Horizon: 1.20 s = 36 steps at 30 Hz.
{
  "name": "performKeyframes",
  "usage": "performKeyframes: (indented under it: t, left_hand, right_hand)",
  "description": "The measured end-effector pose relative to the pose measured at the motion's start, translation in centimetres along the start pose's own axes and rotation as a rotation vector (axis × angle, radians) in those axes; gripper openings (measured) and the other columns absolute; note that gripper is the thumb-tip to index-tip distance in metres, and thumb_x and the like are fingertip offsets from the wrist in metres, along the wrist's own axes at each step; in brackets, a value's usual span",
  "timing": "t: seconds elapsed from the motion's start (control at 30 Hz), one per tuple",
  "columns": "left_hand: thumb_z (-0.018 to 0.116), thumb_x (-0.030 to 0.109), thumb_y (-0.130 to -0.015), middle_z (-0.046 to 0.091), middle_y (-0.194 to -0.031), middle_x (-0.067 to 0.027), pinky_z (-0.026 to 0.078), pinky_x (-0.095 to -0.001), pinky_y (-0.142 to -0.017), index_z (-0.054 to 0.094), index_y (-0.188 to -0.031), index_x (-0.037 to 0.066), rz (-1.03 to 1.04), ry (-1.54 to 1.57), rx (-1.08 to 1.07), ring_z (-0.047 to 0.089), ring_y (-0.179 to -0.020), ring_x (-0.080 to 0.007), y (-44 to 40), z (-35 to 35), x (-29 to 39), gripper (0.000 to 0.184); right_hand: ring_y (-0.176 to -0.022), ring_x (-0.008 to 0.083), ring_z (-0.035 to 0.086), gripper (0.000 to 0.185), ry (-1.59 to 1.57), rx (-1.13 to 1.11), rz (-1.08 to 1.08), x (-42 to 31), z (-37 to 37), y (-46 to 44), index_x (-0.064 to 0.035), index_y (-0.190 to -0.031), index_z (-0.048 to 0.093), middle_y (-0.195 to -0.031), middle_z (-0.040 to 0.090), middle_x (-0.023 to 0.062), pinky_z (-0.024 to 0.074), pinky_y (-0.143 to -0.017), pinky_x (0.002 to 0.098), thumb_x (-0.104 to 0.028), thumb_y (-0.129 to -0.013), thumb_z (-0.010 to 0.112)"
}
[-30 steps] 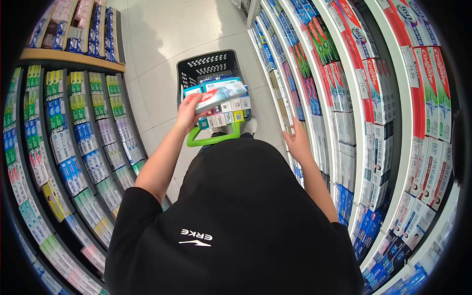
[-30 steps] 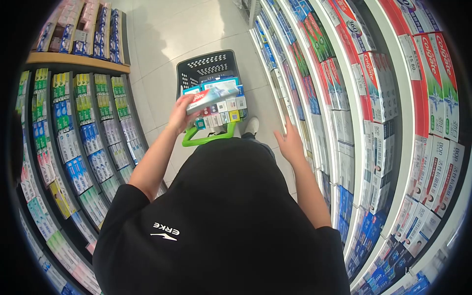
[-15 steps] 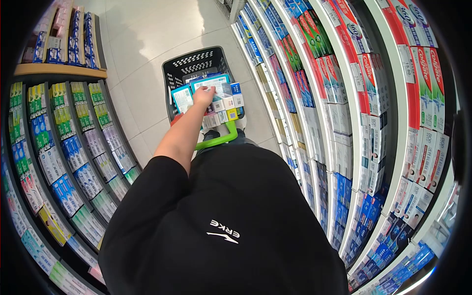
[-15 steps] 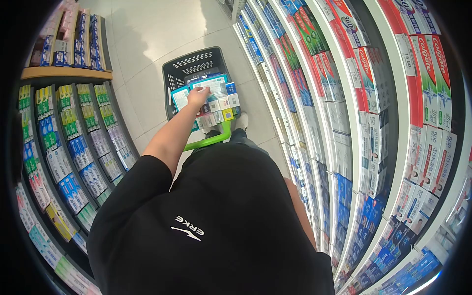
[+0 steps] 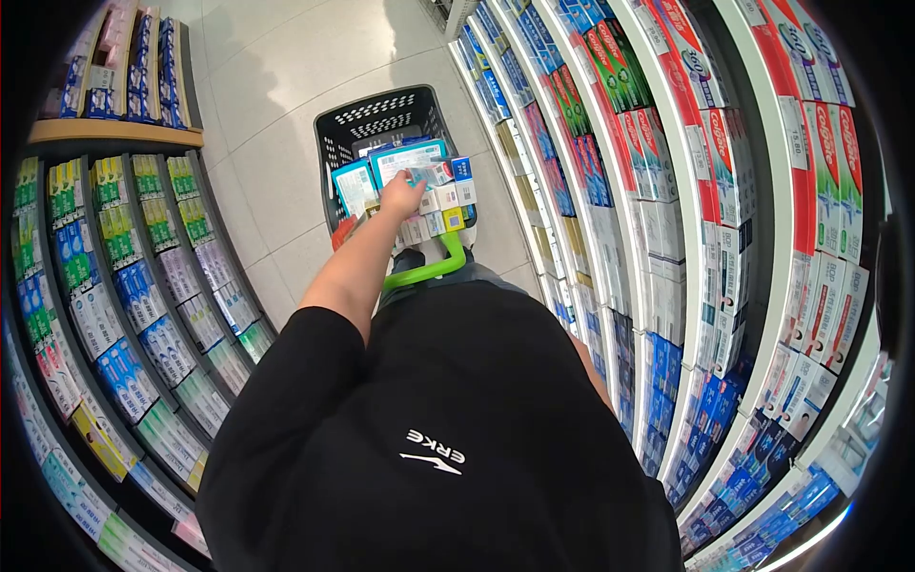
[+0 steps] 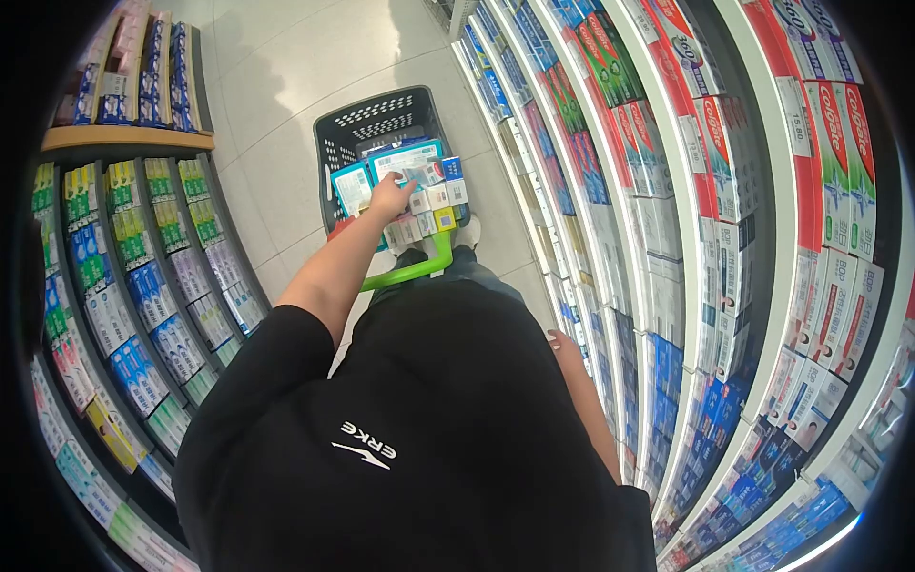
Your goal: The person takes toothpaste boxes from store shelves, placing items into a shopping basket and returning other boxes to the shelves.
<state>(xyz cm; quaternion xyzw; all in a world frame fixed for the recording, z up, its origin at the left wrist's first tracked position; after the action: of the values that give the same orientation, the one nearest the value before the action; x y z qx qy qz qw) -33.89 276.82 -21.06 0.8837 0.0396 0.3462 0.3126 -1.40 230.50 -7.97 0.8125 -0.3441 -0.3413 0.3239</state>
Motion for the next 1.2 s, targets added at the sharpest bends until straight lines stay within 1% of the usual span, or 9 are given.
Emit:
performKeyframes:
  t: [0.2,0.47,0.7,0.77,0.87,1.0,1.03,1.1,1.2]
  left_hand:
    - [0.07,0.05,-0.09,0.066,-0.128,-0.0253,0.049,-0.0434,-0.104,0.053,-0.142,0.006,0.051,0.001,0.028,0.063,-0.122,-0.0388,-2.1,3.3,2.9,0.07]
    - [0.065,0.043,-0.097,0.067,-0.129,-0.0218,0.05,-0.0436,-0.103,0.055,-0.142,0.005,0.052,0.132,-0.087,0.063,-0.121,-0.0383,-3.8,5.8,1.9,0.059]
    - [0.062,0.041,-0.098,0.068,-0.124,-0.0253,0.051,-0.0456,-0.098,0.049,-0.141,0.003,0.003,0.153,0.073,0.065,-0.116,-0.0408,-0.6,3.0,2.8,0.059]
    - [0.062,0.039,-0.098,0.069,-0.117,-0.0257,0.052,-0.0473,-0.093,0.055,-0.133,0.001,0.063,0.187,0.089,0.067,-0.109,-0.0412,2.1,0.9,2.2,0.052]
    - [0.06,0.036,-0.099,0.069,-0.092,-0.0242,0.052,-0.0498,-0.075,0.063,-0.102,-0.002,0.333,0.11,-0.006,0.068,-0.086,-0.0406,9.2,-3.4,1.9,0.038]
    - [0.057,0.046,-0.1,0.07,-0.088,-0.0225,0.053,-0.0505,-0.076,0.067,-0.085,0.002,0.287,-0.152,-0.141,0.068,-0.084,-0.0415,17.6,-5.9,0.0,0.048]
    - [0.058,0.047,-0.1,0.07,-0.088,-0.0222,0.053,-0.0503,-0.077,0.068,-0.083,0.002,0.254,-0.215,-0.203,0.068,-0.085,-0.0414,19.3,-6.0,-0.6,0.049]
    - [0.059,0.05,-0.098,0.07,-0.089,-0.0218,0.053,-0.0501,-0.077,0.069,-0.085,0.003,0.279,-0.25,-0.274,0.068,-0.086,-0.0415,19.8,-6.2,-0.9,0.05]
    - [0.062,0.056,-0.094,0.071,-0.091,-0.0213,0.053,-0.0504,-0.078,0.071,-0.095,0.004,0.434,-0.216,-0.338,0.068,-0.089,-0.0416,19.7,-6.1,-1.0,0.053]
  right_hand:
    - [-0.107,0.0374,0.07,0.044,0.064,-0.077,0.119,-7.5,-4.4,4.1,-0.0094,-0.129,0.065,-0.111,0.074,0.0199,0.0532,-0.092,0.0431,-0.035,-0.093,0.067]
    - [-0.108,0.0394,0.069,0.042,0.134,-0.133,0.171,-3.2,-4.5,5.6,-0.0084,-0.128,0.066,-0.112,0.073,0.0218,0.0529,-0.093,0.0438,-0.034,-0.095,0.065]
    - [-0.109,0.041,0.068,0.04,0.198,-0.171,0.128,-2.5,-3.9,3.3,-0.0075,-0.127,0.066,-0.114,0.072,0.0235,0.0525,-0.093,0.0445,-0.033,-0.096,0.063]
    - [-0.11,0.0415,0.067,0.04,0.211,-0.138,0.039,-4.1,-4.1,1.6,-0.0073,-0.126,0.066,-0.114,0.071,0.024,0.0524,-0.093,0.0447,-0.033,-0.096,0.063]
    - [-0.106,0.0417,0.067,0.036,0.183,-0.008,-0.185,-11.2,-5.0,-0.9,-0.0064,-0.124,0.066,-0.111,0.072,0.0236,0.0528,-0.092,0.0465,-0.031,-0.098,0.061]
    - [-0.106,0.0396,0.067,0.039,0.087,-0.018,-0.36,-23.1,-3.5,-5.7,-0.0092,-0.128,0.063,-0.111,0.071,0.0207,0.0531,-0.09,0.0482,-0.033,-0.096,0.062]
    - [-0.108,0.0393,0.066,0.045,0.159,-0.077,-0.487,-24.6,-1.8,-7.6,-0.0111,-0.133,0.058,-0.117,0.069,0.0215,0.0533,-0.089,0.049,-0.036,-0.096,0.063]
    - [-0.1,0.0414,0.068,0.057,0.415,-0.271,-0.715,-29.7,-0.1,-8.8,-0.016,-0.143,0.047,-0.101,0.069,0.0204,0.0541,-0.083,0.0521,-0.042,-0.094,0.064]
    - [-0.076,0.0393,0.07,0.042,0.763,-0.286,-0.972,-31.8,3.2,-10.4,-0.0128,-0.123,0.053,-0.089,0.07,0.0158,0.0539,-0.061,0.0525,-0.043,-0.095,0.062]
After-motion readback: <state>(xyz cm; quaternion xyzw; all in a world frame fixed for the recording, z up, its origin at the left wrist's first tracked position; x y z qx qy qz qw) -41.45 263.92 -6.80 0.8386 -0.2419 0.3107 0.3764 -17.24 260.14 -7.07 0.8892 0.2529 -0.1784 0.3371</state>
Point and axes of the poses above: each hand's wrist, its own y-axis away from the middle knuckle, its own z-axis out of the palm, x = y × z, the point moved 3 cm from there along -y, towards the middle knuckle
